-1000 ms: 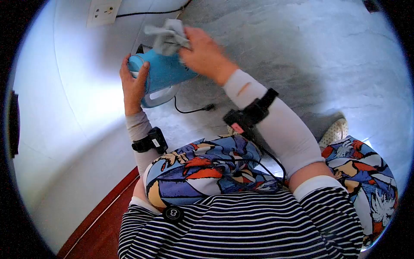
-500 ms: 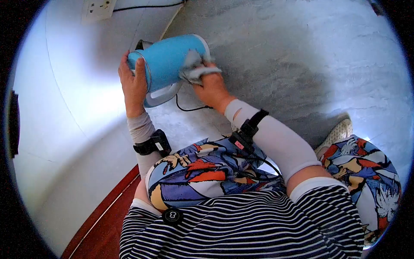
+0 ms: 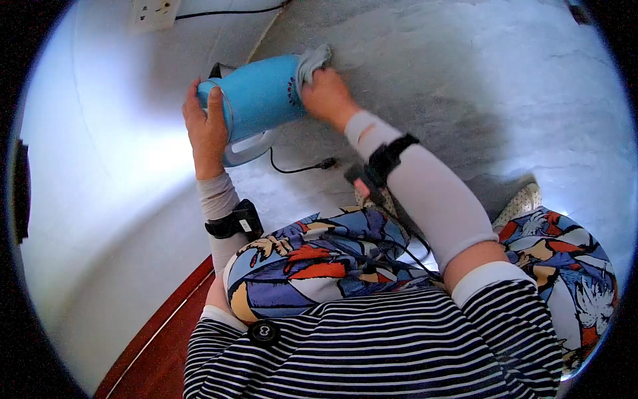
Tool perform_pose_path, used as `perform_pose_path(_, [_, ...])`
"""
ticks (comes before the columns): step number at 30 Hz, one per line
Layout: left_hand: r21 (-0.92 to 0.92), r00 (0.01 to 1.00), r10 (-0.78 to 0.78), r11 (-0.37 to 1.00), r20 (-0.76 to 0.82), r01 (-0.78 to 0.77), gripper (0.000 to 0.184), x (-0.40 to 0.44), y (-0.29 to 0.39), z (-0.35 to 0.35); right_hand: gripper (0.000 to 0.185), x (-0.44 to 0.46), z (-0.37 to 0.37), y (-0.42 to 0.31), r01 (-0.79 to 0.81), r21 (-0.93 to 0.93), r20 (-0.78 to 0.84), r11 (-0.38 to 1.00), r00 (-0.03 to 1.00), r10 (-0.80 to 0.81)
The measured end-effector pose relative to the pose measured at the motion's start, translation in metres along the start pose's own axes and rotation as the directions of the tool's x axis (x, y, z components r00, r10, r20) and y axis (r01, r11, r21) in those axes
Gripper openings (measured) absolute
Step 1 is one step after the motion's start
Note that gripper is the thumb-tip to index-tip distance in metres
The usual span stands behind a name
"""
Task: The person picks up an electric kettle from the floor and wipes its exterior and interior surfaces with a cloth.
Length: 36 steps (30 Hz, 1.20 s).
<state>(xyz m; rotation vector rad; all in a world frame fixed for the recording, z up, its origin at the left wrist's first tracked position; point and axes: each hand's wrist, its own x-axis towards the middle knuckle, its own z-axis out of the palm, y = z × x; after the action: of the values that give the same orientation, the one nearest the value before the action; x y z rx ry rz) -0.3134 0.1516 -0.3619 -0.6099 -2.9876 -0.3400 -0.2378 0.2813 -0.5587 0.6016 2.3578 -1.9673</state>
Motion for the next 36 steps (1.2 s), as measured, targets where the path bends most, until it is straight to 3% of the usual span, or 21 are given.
perform_pose_path(2, [-0.006,1.0,-0.03,1.0,0.009,0.03,0.07,-0.003,-0.008,0.005,0.039,-0.044,0.019,-0.005,0.082,0.135,0.023,0.987,0.996,-0.086])
perform_pose_path(4, [-0.005,0.998,-0.054,0.999,0.01,0.054,0.07,0.0,-0.013,0.012,0.037,-0.084,0.029,-0.041,0.367,0.195,-0.039,0.91,0.93,-0.367])
perform_pose_path(8, [-0.027,0.999,-0.035,0.999,0.015,0.036,0.07,-0.001,-0.015,0.006,0.037,-0.075,0.014,-0.102,0.297,0.387,-0.073,0.873,0.953,-0.293])
perform_pose_path(10, [-0.037,1.0,-0.024,0.999,-0.001,0.024,0.07,0.002,-0.013,0.003,0.038,-0.04,-0.004,-0.096,0.331,0.176,-0.25,0.927,0.926,-0.283])
perform_pose_path(12, [-0.024,1.0,-0.029,0.999,0.004,0.029,0.071,0.0,-0.007,0.004,0.037,0.009,0.0,-0.061,0.23,0.146,-0.312,0.962,0.933,-0.176])
perform_pose_path(14, [-0.012,0.999,-0.041,0.999,0.004,0.041,0.071,0.001,-0.009,0.007,0.032,0.034,0.003,-0.026,0.042,0.021,-0.205,0.999,0.978,-0.037])
perform_pose_path(17, [0.007,0.999,-0.05,0.999,0.002,0.05,0.071,0.005,-0.009,0.005,0.035,0.015,0.012,0.001,-0.02,0.005,-0.116,1.0,0.993,0.021])
perform_pose_path(21, [-0.01,0.997,-0.071,0.997,0.002,0.071,0.071,0.003,-0.01,0.012,0.034,-0.042,0.016,-0.024,-0.084,-0.016,-0.029,0.996,0.996,0.084])
perform_pose_path(23, [-0.028,0.999,-0.047,0.998,-0.007,0.047,0.071,0.007,-0.019,0.016,0.032,-0.057,0.014,-0.057,0.223,0.113,-0.169,0.968,0.965,-0.203])
perform_pose_path(24, [-0.042,1.0,-0.025,0.999,-0.014,0.024,0.071,0.005,-0.022,0.018,0.032,-0.055,0.01,-0.071,0.216,0.112,-0.165,0.97,0.967,-0.196])
perform_pose_path(26, [-0.033,0.999,-0.038,0.999,-0.01,0.038,0.071,0.004,-0.023,0.018,0.024,-0.05,0.002,-0.094,0.46,0.155,-0.291,0.875,0.867,-0.404])
perform_pose_path(27, [-0.021,0.999,-0.042,0.999,-0.017,0.042,0.071,0.006,-0.021,0.017,0.024,-0.043,0.002,-0.09,0.466,0.156,-0.298,0.871,0.863,-0.408])
perform_pose_path(30, [-0.055,0.991,-0.131,0.99,-0.01,0.13,0.07,0.006,-0.014,0.018,0.025,0.003,0.007,-0.042,0.269,0.024,-0.192,0.963,0.946,-0.259])
perform_pose_path(33, [0.001,0.991,-0.132,0.991,-0.012,0.133,0.07,0.009,-0.011,0.018,0.027,0.023,0.004,0.009,-0.09,-0.109,0.032,0.99,0.995,0.094])
perform_pose_path(34, [-0.001,0.991,-0.131,0.991,-0.01,0.131,0.07,0.01,-0.013,0.018,0.027,0.022,0.006,0.012,-0.092,-0.11,0.029,0.99,0.995,0.096])
perform_pose_path(36, [-0.016,0.991,-0.131,0.991,0.004,0.131,0.069,0.009,-0.016,0.02,0.029,0.002,-0.004,0.004,-0.001,-0.207,0.215,0.978,0.975,0.046])
